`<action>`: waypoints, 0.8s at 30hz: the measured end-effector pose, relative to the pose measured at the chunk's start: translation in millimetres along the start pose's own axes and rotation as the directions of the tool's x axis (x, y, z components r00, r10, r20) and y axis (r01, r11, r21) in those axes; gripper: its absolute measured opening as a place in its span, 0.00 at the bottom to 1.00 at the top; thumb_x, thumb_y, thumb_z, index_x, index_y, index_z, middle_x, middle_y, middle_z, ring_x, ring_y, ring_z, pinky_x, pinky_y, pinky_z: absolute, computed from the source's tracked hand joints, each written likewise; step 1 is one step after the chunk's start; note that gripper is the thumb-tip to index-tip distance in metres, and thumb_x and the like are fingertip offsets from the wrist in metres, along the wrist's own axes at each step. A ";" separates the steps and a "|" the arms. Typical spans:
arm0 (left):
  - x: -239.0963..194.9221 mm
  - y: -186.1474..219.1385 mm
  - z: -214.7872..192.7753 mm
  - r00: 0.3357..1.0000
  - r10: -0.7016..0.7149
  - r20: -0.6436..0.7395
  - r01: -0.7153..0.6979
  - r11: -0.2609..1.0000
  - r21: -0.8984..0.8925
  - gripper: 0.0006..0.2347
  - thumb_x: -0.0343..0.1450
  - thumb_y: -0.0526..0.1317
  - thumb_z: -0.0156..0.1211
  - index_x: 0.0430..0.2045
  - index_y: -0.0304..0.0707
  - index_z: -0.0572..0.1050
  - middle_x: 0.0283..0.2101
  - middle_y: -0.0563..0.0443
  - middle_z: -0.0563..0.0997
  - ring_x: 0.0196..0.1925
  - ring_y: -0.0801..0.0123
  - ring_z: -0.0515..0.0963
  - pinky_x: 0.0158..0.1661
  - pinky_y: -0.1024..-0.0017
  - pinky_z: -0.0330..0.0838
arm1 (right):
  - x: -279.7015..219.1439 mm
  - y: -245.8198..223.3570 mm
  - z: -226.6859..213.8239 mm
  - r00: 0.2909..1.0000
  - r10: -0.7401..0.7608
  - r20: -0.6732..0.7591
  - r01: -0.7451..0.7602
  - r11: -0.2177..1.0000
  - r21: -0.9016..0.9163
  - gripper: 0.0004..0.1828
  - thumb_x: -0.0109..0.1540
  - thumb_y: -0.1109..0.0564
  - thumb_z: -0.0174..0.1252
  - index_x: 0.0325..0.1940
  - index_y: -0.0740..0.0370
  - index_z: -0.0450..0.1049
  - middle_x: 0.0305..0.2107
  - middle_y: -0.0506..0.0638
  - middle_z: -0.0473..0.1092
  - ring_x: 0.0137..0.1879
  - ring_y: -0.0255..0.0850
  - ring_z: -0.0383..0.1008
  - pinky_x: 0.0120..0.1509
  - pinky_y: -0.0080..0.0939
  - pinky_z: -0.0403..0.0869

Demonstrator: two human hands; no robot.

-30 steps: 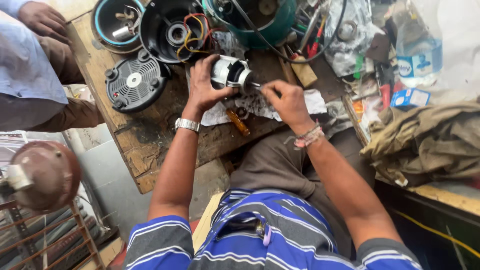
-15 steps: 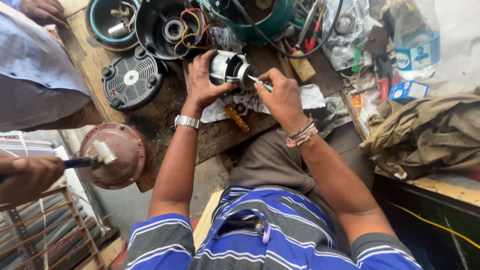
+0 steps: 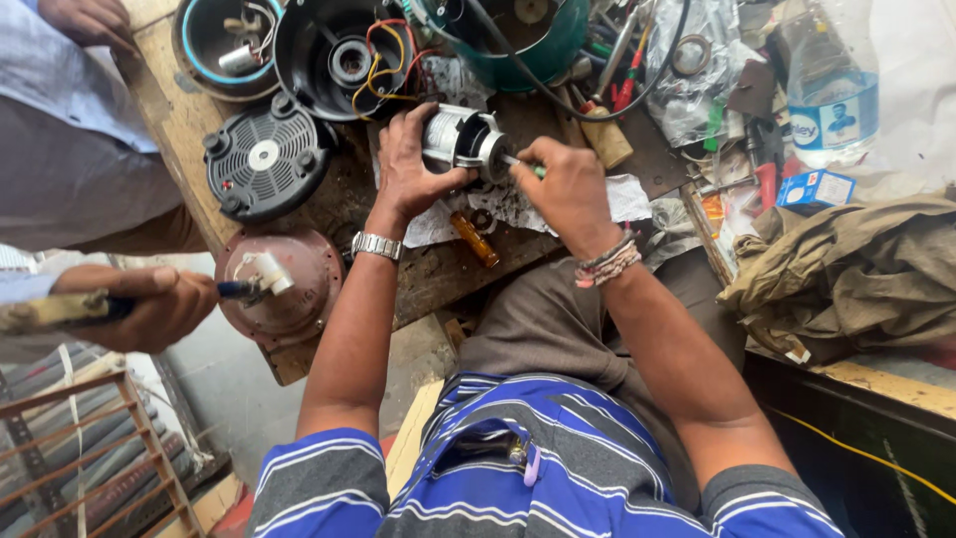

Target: The person repairs an electrical motor by hand, using screwdrivers to adjust internal components and wires. They wipe the motor with a cloth and continue manipulating the wiring and housing throughout the clip.

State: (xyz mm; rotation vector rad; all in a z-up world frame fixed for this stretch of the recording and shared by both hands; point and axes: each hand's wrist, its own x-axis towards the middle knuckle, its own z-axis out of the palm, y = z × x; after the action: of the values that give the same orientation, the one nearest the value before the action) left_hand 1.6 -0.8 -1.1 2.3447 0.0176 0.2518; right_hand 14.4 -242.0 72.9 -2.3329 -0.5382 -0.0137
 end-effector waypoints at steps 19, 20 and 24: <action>-2.1 -0.1 2.6 1.000 0.015 -0.011 -0.015 1.000 -0.002 0.41 0.53 0.56 0.78 0.61 0.45 0.68 0.57 0.40 0.72 0.59 0.46 0.69 0.61 0.53 0.64 | -27.2 28.5 6.1 0.998 0.059 -0.011 -0.057 0.992 0.108 0.12 0.62 0.53 0.68 0.42 0.63 0.79 0.25 0.56 0.76 0.27 0.44 0.77 0.33 0.46 0.72; -2.0 1.1 3.8 1.000 0.005 -0.012 -0.005 1.000 -0.005 0.41 0.53 0.55 0.77 0.62 0.45 0.68 0.57 0.40 0.72 0.59 0.46 0.69 0.60 0.53 0.65 | -27.6 30.1 3.5 0.997 0.074 0.011 -0.075 0.990 0.119 0.12 0.63 0.52 0.68 0.44 0.62 0.79 0.26 0.56 0.77 0.28 0.44 0.78 0.34 0.46 0.72; -4.8 3.6 7.0 0.999 -0.032 -0.023 0.031 0.999 -0.020 0.41 0.55 0.56 0.77 0.63 0.45 0.67 0.61 0.37 0.69 0.63 0.44 0.67 0.64 0.51 0.63 | -32.3 38.6 -10.8 0.987 0.028 -0.159 -0.042 0.996 -0.085 0.10 0.63 0.55 0.67 0.45 0.62 0.78 0.32 0.58 0.78 0.38 0.52 0.79 0.43 0.51 0.74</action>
State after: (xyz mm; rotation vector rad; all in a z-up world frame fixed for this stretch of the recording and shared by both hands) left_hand -2.0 -8.7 -4.2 2.3202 0.0633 0.2627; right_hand 1.2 -286.2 50.0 -2.4011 -0.4248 -0.2070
